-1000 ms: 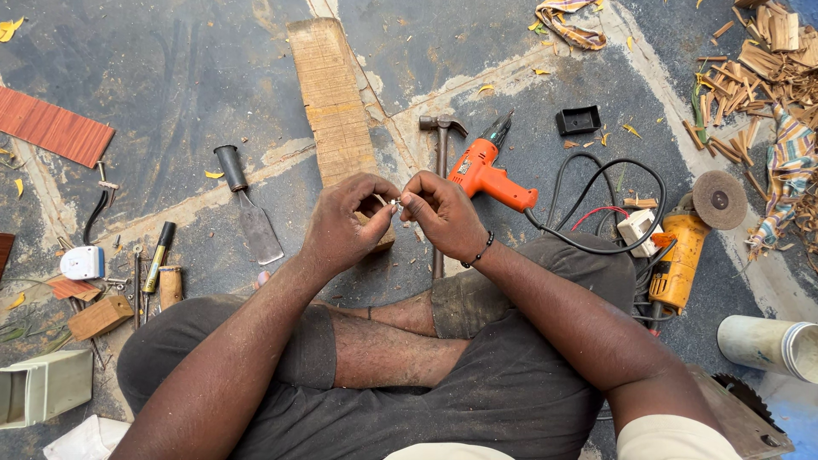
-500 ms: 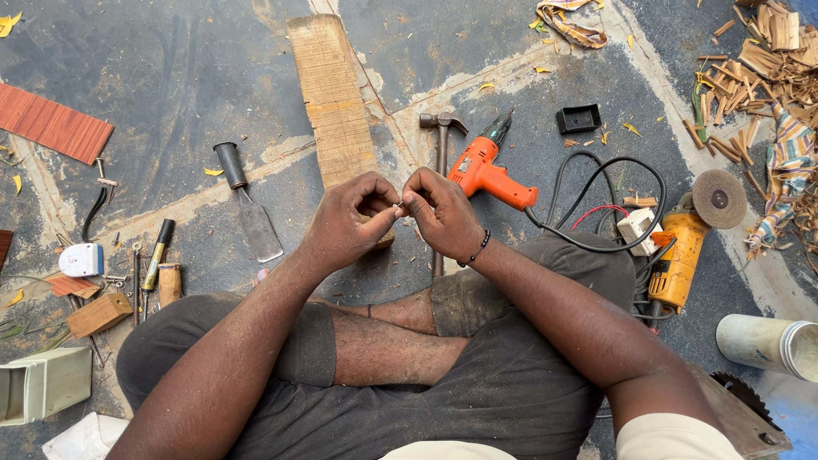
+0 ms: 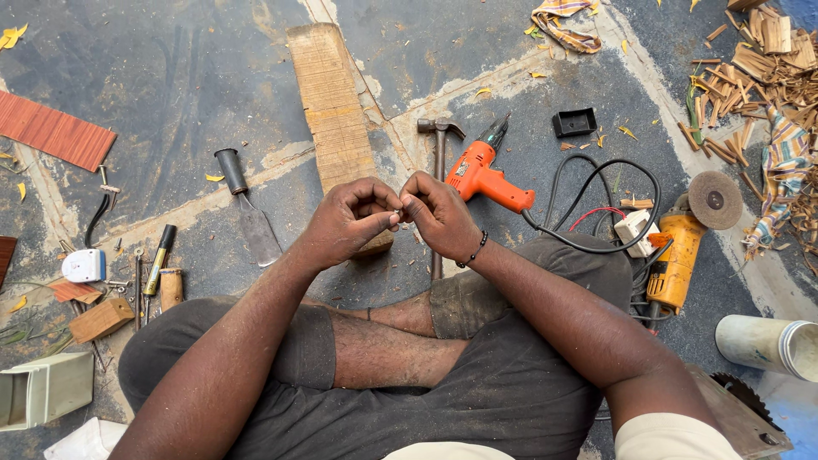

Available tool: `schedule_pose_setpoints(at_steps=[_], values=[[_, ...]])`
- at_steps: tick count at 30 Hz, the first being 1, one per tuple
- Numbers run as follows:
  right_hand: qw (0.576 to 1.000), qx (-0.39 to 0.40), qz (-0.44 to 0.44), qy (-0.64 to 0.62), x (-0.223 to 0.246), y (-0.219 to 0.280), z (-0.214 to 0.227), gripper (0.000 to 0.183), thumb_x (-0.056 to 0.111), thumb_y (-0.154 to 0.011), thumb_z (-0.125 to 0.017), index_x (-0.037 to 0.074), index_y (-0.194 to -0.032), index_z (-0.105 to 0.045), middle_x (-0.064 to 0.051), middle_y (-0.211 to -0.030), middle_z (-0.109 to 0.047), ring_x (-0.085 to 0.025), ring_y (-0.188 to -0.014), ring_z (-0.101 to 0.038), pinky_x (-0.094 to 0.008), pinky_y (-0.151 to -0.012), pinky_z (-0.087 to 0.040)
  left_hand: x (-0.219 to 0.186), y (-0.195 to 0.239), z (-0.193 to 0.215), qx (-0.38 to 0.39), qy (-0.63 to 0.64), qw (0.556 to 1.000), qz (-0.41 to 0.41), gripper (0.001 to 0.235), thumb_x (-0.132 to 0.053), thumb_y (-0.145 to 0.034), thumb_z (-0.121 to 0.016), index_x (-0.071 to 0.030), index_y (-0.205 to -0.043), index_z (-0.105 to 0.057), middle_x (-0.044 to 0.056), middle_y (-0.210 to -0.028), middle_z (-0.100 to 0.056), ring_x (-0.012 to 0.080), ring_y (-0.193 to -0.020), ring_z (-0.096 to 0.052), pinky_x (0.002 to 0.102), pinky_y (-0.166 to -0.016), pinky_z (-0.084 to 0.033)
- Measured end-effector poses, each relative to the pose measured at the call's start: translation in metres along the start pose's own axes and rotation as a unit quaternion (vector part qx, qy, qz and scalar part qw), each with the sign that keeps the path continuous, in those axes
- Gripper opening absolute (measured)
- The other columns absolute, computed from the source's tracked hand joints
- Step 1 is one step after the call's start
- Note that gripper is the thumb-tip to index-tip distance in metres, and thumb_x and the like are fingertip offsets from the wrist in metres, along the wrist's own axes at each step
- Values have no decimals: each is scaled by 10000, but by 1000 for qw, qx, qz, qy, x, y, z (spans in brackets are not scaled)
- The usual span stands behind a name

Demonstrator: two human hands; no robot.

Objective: The person sits on the ground and uses a chisel and hammer to carve a rectangular wooden block. They then use a power drill to make holes in the wood and insert screws.

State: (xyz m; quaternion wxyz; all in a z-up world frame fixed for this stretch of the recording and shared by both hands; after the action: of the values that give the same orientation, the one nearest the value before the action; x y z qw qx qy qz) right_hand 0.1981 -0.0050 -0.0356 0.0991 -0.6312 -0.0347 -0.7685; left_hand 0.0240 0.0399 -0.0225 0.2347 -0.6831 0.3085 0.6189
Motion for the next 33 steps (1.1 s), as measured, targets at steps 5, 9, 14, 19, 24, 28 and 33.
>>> schedule_pose_setpoints(at_steps=[5, 9, 14, 19, 24, 28, 33], values=[[1000, 3, 1, 5, 1, 0, 0, 155, 167, -1102, -523, 46, -1006, -528, -38, -903, -609, -76, -821, -668, -251, -716, -591, 3, -2, 3, 1, -10, 1000, 17, 150, -63, -951, -700, -11, -1085, -656, 77, -987, -710, 123, -923, -731, 298, -858, -641], [999, 10, -11, 35, 4, -4, 2, 152, 173, -1094, -527, 50, -1006, -540, -33, -878, -620, -90, -798, -670, -272, -700, -593, 5, -2, 4, -18, -17, 999, 22, 128, -64, -949, -702, -17, -1058, -655, 75, -975, -709, 119, -915, -730, 296, -847, -642], [961, -14, -36, 272, 1, -16, 31, 161, 187, -1018, -629, 27, -1004, -633, -97, -893, -686, -222, -812, -697, -357, -744, -584, 5, -2, 11, -50, -47, 998, 17, 97, -60, -946, -711, -32, -1024, -661, 64, -933, -708, 107, -873, -719, 283, -812, -632], [883, -54, -204, 419, -33, -17, 101, 412, 386, -912, -761, 42, -1130, -699, -189, -1090, -725, -301, -976, -724, -413, -861, -578, 2, -2, 14, -72, -46, 996, 9, 93, -60, -941, -702, -43, -1017, -652, 46, -923, -696, 99, -872, -714, 276, -808, -624], [795, 34, -326, 511, -71, -6, 138, 765, 547, -758, -857, 9, -1259, -645, -220, -1229, -698, -369, -1136, -677, -472, -950, -549, 0, -1, 16, -77, -43, 996, 9, 105, -70, -929, -717, -42, -1004, -649, 39, -909, -694, 93, -868, -713, 265, -796, -624], [706, 131, -431, 546, -88, -3, 122, 1045, 632, -691, -900, 1, -1412, -484, -228, -1312, -650, -374, -1218, -638, -478, -1006, -519, 6, -1, 16, -87, -48, 994, 41, 105, -68, -898, -740, -41, -957, -657, 32, -885, -703, 94, -835, -699, 271, -770, -608], [694, 74, -444, 562, -110, -6, 117, 791, 336, -800, -808, 8, -1425, -452, -190, -1318, -674, -346, -1215, -667, -463, -978, -555, 16, 10, -11, -86, -328, 941, -24, 71, -63, -889, -695, -90, -949, -668, 33, -871, -689, 126, -739, -665, 289, -695, -584]])
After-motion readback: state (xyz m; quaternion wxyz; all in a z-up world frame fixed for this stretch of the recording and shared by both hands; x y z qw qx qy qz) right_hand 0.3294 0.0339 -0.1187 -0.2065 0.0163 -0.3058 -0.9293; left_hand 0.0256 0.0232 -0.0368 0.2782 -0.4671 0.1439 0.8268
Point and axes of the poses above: each hand's wrist, its own y-axis away from the middle knuckle, its own z-axis out of the back of the hand, x = y × z, the point moved 4 cm from there along -y, towards the middle knuckle
